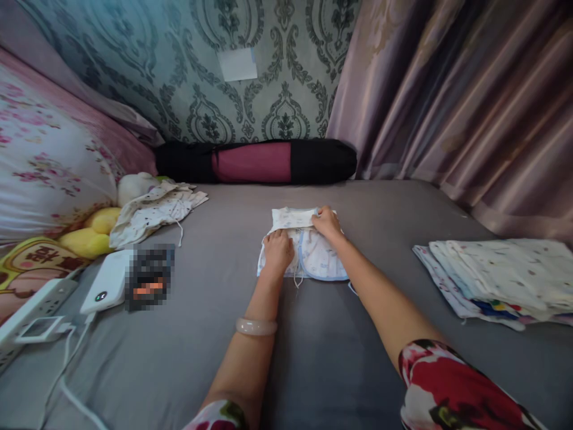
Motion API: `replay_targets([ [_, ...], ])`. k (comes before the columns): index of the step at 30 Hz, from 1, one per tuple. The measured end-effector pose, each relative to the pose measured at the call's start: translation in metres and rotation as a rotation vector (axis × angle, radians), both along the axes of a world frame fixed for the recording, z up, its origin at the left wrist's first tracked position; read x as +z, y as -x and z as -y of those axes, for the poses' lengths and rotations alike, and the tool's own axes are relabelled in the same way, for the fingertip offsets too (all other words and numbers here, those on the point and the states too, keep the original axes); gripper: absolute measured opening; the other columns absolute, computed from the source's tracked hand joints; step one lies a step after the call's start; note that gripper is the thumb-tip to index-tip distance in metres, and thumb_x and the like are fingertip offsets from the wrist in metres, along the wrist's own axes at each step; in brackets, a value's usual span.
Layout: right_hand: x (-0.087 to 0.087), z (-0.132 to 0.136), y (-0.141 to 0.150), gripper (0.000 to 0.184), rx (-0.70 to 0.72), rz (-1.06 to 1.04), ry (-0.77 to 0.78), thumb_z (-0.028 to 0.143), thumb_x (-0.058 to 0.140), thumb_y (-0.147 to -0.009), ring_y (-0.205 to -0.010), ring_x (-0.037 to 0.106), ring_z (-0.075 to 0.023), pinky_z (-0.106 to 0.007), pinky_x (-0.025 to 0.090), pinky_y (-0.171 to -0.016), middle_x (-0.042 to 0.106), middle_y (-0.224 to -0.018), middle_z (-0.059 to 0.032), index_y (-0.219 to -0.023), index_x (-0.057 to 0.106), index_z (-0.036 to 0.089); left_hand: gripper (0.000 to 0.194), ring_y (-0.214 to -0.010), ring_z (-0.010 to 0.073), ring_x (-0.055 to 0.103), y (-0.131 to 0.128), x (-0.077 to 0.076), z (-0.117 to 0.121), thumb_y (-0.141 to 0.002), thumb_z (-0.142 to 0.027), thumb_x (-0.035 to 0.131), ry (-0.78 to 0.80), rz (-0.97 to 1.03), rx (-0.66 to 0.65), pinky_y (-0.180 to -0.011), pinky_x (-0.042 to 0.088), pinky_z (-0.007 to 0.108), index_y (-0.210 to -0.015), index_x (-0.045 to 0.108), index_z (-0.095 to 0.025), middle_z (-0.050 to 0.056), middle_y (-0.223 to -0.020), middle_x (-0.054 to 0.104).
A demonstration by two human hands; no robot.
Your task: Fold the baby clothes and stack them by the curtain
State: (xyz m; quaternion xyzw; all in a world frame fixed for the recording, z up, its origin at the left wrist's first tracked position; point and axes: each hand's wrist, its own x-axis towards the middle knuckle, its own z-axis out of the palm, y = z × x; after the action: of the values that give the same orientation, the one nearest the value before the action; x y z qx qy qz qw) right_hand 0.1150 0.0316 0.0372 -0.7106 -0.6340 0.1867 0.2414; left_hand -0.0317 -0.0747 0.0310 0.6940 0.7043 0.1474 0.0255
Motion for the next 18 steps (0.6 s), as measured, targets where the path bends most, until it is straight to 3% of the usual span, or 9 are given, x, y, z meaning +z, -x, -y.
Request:
replay_targets([
  [6,0.000,0.012,0.005,0.032,0.078,0.156,-0.008,0.026,0.051,-0.088,-0.097,0.062,-0.0288,-0.038,0.045,-0.081,0.065,-0.103,-0.0190,-0.118,0.052,0.013,0.031,-0.092,0.0226,0.060,0.004,0.001,-0.006,-0.094,-0.020,0.034,-0.039,0.051,0.025,-0.080,0.044,0.033,-0.098,0.064,-0.017,0.011,-0.096,0.066],
  [9,0.004,0.015,0.010,0.029,0.106,0.227,-0.141,0.022,0.049,-0.090,-0.107,0.056,-0.0304,-0.040,0.040,-0.089,0.060,-0.113,-0.0216,-0.116,0.055,0.011,0.033,-0.097,0.0246,0.056,0.003,0.001,-0.007,-0.094,-0.019,0.033,-0.115,0.050,0.077,-0.083,0.042,0.035,-0.101,0.066,-0.018,0.012,-0.100,0.064],
  [12,0.009,0.011,0.022,0.025,0.248,0.260,-0.268,0.023,0.043,-0.094,-0.113,0.050,-0.0285,-0.039,0.034,-0.095,0.060,-0.116,-0.0174,-0.108,0.061,0.014,0.033,-0.104,0.0286,0.049,0.006,0.001,-0.005,-0.091,-0.020,0.040,-0.147,0.059,0.142,-0.085,0.041,0.040,-0.116,0.063,-0.021,0.012,-0.115,0.060],
  [14,0.012,0.004,0.036,0.027,0.376,0.259,-0.245,0.025,0.040,-0.095,-0.110,0.050,-0.0267,-0.038,0.034,-0.094,0.063,-0.114,-0.0125,-0.103,0.065,0.018,0.037,-0.105,0.0297,0.047,0.009,0.001,-0.004,-0.090,-0.020,0.043,-0.132,0.076,0.186,-0.084,0.040,0.042,-0.122,0.061,-0.025,0.011,-0.121,0.057],
  [18,0.013,-0.017,0.068,0.030,0.517,0.268,-0.161,0.025,0.038,-0.096,-0.109,0.051,-0.0260,-0.038,0.034,-0.091,0.066,-0.114,-0.0065,-0.106,0.067,0.023,0.034,-0.106,0.0298,0.045,0.017,0.000,-0.003,-0.088,-0.019,0.045,-0.101,0.086,0.190,-0.085,0.039,0.043,-0.105,0.070,-0.032,0.007,-0.123,0.055],
])
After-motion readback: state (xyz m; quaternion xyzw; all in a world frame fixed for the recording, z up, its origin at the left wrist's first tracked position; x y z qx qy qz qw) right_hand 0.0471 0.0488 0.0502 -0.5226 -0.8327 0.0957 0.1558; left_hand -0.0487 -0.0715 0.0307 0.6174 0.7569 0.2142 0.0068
